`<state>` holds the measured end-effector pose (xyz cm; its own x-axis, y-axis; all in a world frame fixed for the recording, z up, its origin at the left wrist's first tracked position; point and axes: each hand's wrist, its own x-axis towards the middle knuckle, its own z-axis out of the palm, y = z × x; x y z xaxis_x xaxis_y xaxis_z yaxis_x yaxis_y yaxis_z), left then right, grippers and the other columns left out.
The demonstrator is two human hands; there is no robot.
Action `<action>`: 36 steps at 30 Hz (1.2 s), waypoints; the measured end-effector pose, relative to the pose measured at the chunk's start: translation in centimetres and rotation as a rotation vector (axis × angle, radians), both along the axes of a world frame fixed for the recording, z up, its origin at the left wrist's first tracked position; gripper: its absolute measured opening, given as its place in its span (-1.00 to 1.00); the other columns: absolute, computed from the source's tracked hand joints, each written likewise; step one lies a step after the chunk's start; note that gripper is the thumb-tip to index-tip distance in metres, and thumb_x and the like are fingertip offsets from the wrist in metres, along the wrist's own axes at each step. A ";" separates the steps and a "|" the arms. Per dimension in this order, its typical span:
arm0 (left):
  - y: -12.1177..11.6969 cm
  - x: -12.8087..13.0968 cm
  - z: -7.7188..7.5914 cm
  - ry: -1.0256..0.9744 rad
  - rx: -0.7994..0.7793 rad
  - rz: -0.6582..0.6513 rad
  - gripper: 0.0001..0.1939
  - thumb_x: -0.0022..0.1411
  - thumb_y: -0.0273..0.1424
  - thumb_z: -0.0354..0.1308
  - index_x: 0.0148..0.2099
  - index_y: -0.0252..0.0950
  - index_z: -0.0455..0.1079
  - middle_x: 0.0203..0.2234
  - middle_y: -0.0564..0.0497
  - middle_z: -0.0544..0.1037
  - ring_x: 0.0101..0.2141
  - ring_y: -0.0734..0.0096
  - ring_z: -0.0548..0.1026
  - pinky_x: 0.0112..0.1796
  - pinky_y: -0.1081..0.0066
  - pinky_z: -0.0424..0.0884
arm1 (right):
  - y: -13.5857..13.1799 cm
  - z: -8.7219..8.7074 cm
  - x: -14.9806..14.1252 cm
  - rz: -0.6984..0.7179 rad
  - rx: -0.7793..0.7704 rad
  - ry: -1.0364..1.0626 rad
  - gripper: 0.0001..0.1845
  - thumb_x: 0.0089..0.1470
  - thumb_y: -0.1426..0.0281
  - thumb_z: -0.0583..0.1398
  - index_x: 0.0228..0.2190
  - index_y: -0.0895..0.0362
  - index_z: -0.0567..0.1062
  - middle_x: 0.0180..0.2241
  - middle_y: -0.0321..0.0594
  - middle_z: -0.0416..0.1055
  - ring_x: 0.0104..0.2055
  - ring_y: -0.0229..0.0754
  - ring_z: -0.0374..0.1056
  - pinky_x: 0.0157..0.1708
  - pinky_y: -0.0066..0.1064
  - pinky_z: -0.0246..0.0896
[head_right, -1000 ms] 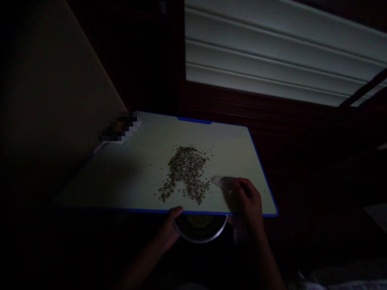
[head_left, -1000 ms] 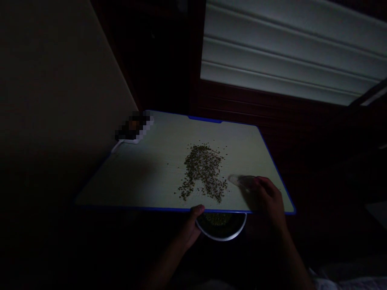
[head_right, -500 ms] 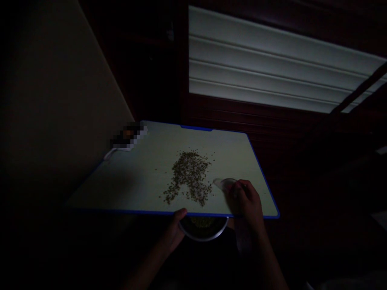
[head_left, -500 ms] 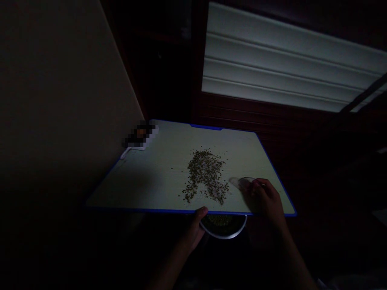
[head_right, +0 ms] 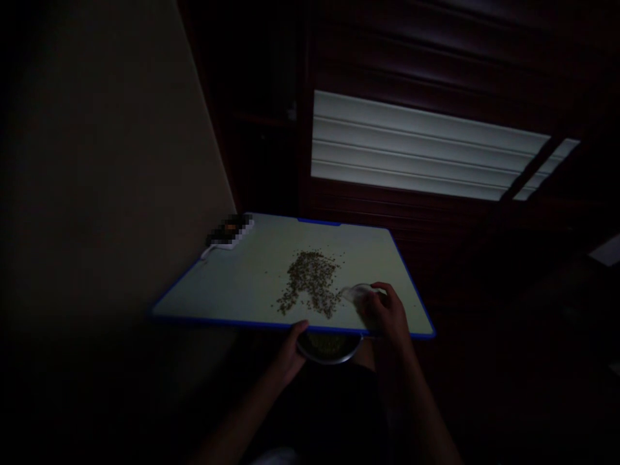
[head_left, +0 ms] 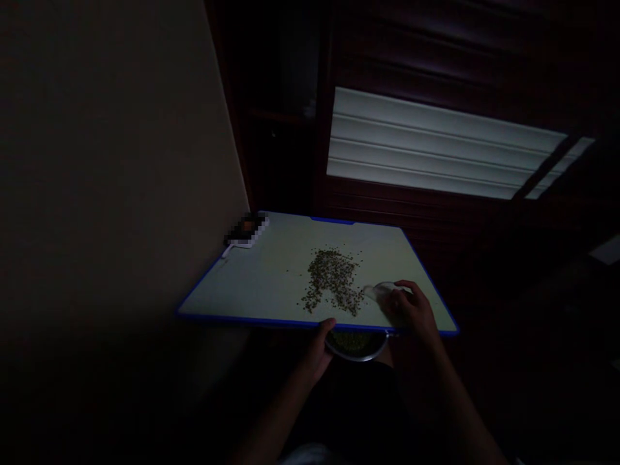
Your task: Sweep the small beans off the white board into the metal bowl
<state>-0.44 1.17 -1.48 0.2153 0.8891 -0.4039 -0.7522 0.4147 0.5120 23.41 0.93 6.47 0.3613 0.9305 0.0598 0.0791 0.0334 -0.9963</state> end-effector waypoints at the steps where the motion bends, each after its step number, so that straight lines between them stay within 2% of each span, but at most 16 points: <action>1: 0.1 0.1 0.1 -0.002 0.010 -0.006 -0.66 0.21 -0.46 0.34 0.05 -0.30 0.51 -0.14 -0.11 0.72 0.06 0.13 0.61 0.13 0.17 0.46 | 0.1 -0.1 0.1 0.010 0.005 0.000 -0.41 0.02 -0.02 0.38 -0.05 0.08 0.47 -0.38 -0.25 0.58 -0.45 -0.15 0.48 -0.45 -0.36 0.40; 4: 0.3 0.2 0.5 0.000 0.024 -0.044 -0.76 0.24 -0.44 0.31 -0.03 -0.35 0.54 -0.18 -0.15 0.72 -0.02 0.11 0.65 0.08 0.18 0.51 | 0.4 -0.6 0.3 0.028 0.012 0.008 -0.53 0.19 0.11 0.33 -0.01 0.14 0.47 -0.31 -0.26 0.55 -0.42 -0.25 0.46 -0.41 -0.39 0.42; 7: 0.5 0.1 0.9 0.014 0.030 -0.091 -0.79 0.25 -0.40 0.30 -0.08 -0.39 0.54 -0.23 -0.17 0.73 -0.11 0.09 0.68 0.01 0.16 0.55 | 0.6 -0.8 0.3 0.038 0.017 0.033 -0.65 0.32 0.22 0.24 0.02 0.18 0.47 -0.15 -0.19 0.52 -0.27 -0.23 0.49 -0.29 -0.32 0.49; 12: 0.8 0.0 0.7 0.026 0.050 -0.117 -0.78 0.23 -0.37 0.31 -0.11 -0.39 0.55 -0.28 -0.20 0.72 -0.13 0.06 0.68 -0.03 0.18 0.56 | 0.9 -1.0 0.3 0.045 0.032 0.080 -0.64 0.32 0.23 0.24 0.05 0.17 0.46 -0.05 -0.14 0.50 -0.16 -0.16 0.50 -0.19 -0.24 0.51; 20: 1.2 0.5 -0.9 -0.037 0.101 -0.068 -0.72 0.18 -0.38 0.35 -0.05 -0.34 0.54 -0.18 -0.17 0.71 -0.07 0.08 0.66 0.03 0.19 0.52 | 2.1 -2.1 1.4 0.004 0.012 0.110 -0.62 0.31 0.24 0.25 0.07 0.16 0.46 0.02 -0.11 0.48 -0.07 -0.11 0.50 -0.10 -0.16 0.51; 27: 1.7 0.7 -1.9 -0.023 0.117 -0.077 -0.77 0.17 -0.34 0.37 -0.14 -0.33 0.55 -0.25 -0.13 0.71 -0.07 0.06 0.65 0.02 0.17 0.53 | 3.3 -1.8 2.3 -0.014 0.023 0.208 -0.59 0.31 0.23 0.25 0.10 0.15 0.45 0.06 -0.09 0.46 -0.02 -0.07 0.49 -0.06 -0.12 0.49; 36: 1.5 0.4 -1.5 -0.001 0.146 -0.062 -0.75 0.19 -0.33 0.37 -0.10 -0.29 0.54 -0.22 -0.06 0.72 -0.09 0.12 0.66 0.02 0.19 0.54 | 3.1 -1.7 1.9 0.040 0.091 0.241 -0.61 0.31 0.24 0.25 0.08 0.16 0.45 0.02 -0.11 0.48 -0.08 -0.11 0.50 -0.11 -0.17 0.51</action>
<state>-0.04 2.66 -2.95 0.2724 0.9232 -0.2712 -0.7280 0.3820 0.5693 25.34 4.05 4.74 0.3381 0.9392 0.0606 -0.1633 0.1220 -0.9790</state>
